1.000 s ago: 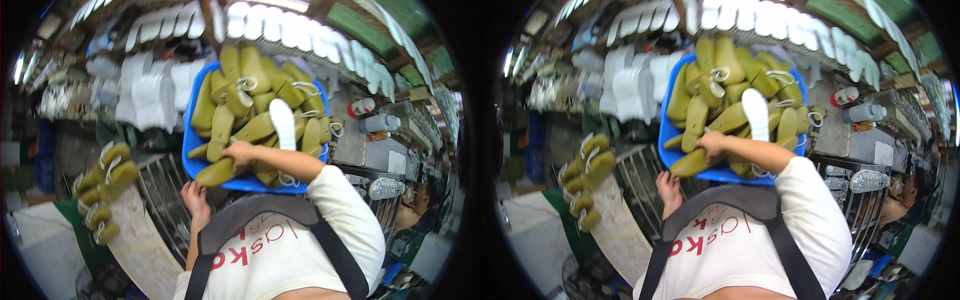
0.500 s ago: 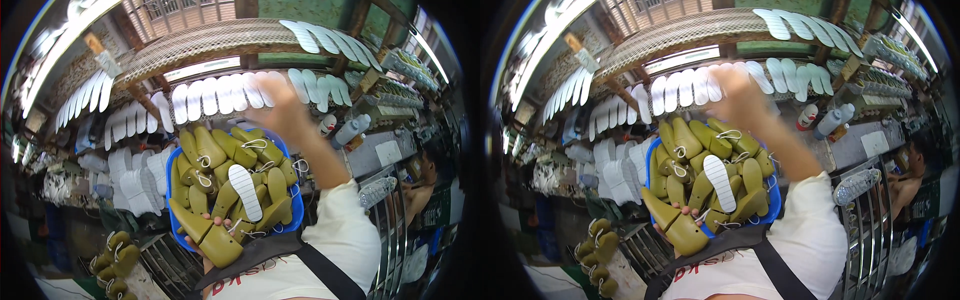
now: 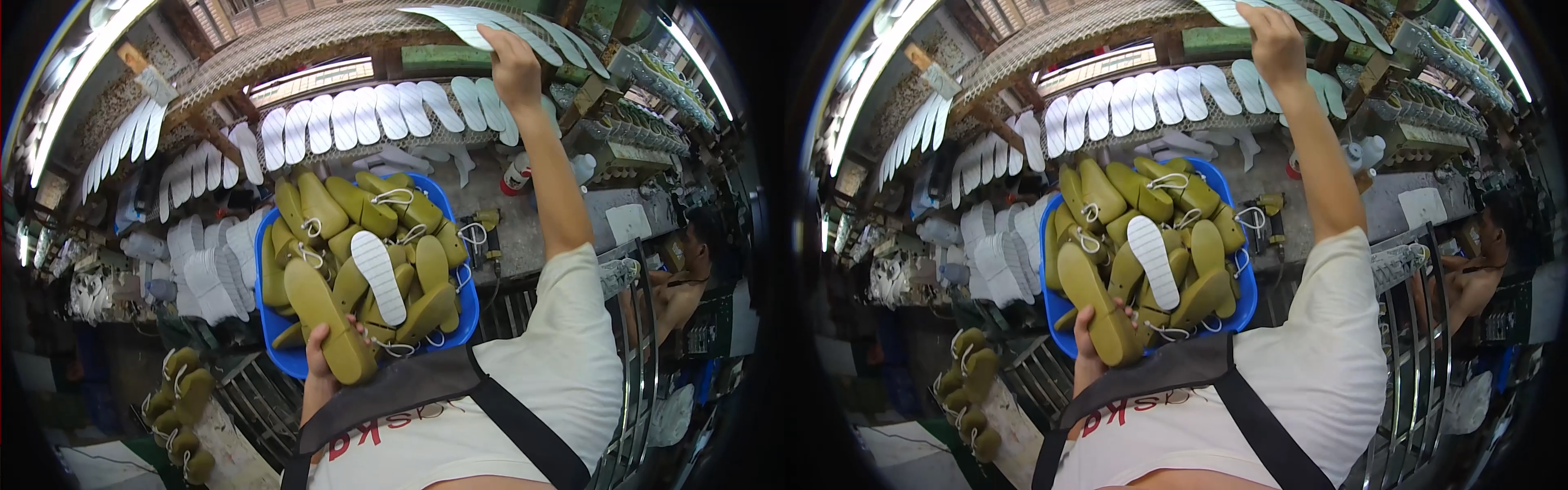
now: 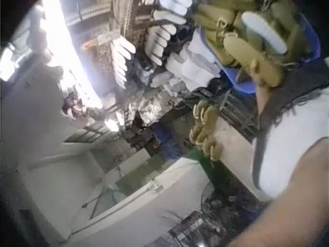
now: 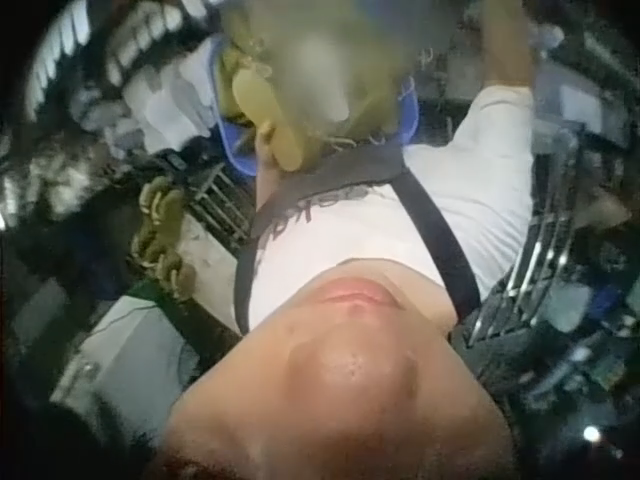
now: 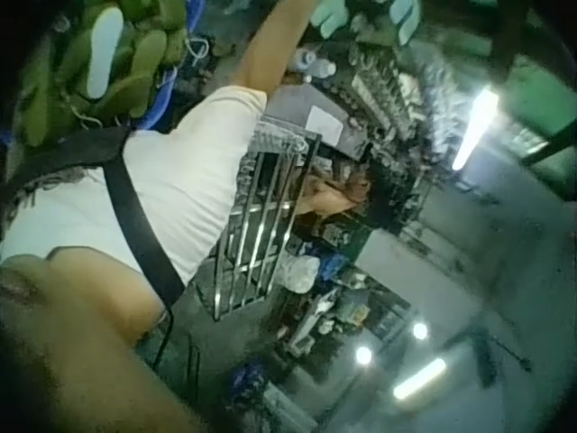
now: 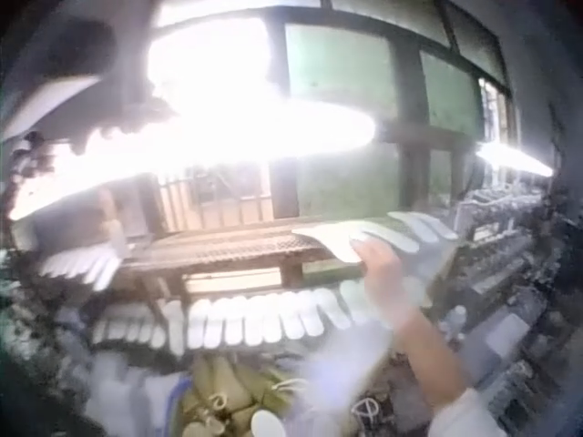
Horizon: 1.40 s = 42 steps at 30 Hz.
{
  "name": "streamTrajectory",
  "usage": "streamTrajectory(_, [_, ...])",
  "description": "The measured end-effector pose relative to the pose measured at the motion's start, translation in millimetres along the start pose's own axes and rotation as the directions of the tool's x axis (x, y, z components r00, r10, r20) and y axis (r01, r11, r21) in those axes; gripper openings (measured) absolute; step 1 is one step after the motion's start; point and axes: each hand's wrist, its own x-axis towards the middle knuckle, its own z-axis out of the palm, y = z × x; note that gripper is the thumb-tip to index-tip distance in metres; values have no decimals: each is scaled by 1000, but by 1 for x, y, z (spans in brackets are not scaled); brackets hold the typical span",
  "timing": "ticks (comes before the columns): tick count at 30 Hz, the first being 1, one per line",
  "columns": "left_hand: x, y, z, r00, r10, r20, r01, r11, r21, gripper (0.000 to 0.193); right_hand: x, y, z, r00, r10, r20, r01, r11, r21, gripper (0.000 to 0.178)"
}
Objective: Attaching insoles to shoe lasts using a handheld pneumatic stapler.
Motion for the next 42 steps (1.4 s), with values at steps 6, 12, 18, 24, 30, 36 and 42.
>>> streamTrajectory(6, [42,8,13,942,306,136,-304,952,-33,85,-75,-185,-72,967,-238,85,189,904,383,39])
streamTrajectory(12, [45,8,19,815,570,-106,-544,815,200,55,-183,-277,-91,916,-197,351,-95,742,664,37])
streamTrajectory(18, [-36,-4,-65,916,196,-351,-163,979,122,47,-273,-293,-80,753,-181,632,-347,708,616,38])
streamTrajectory(24, [-90,-2,-42,897,358,-259,-272,910,314,59,-217,-283,-114,62,-614,787,-617,596,513,46])
streamTrajectory(30, [-72,-24,18,987,163,0,-149,904,401,90,-152,-306,-93,362,-227,904,-908,-306,287,67])
streamTrajectory(36, [-73,-45,21,990,63,129,-121,850,513,93,-144,-315,-121,53,-409,911,-723,-645,-248,62])
streamTrajectory(42, [-50,-44,39,980,-148,136,26,765,643,108,-156,-288,-131,45,-383,923,-661,-704,-259,56])
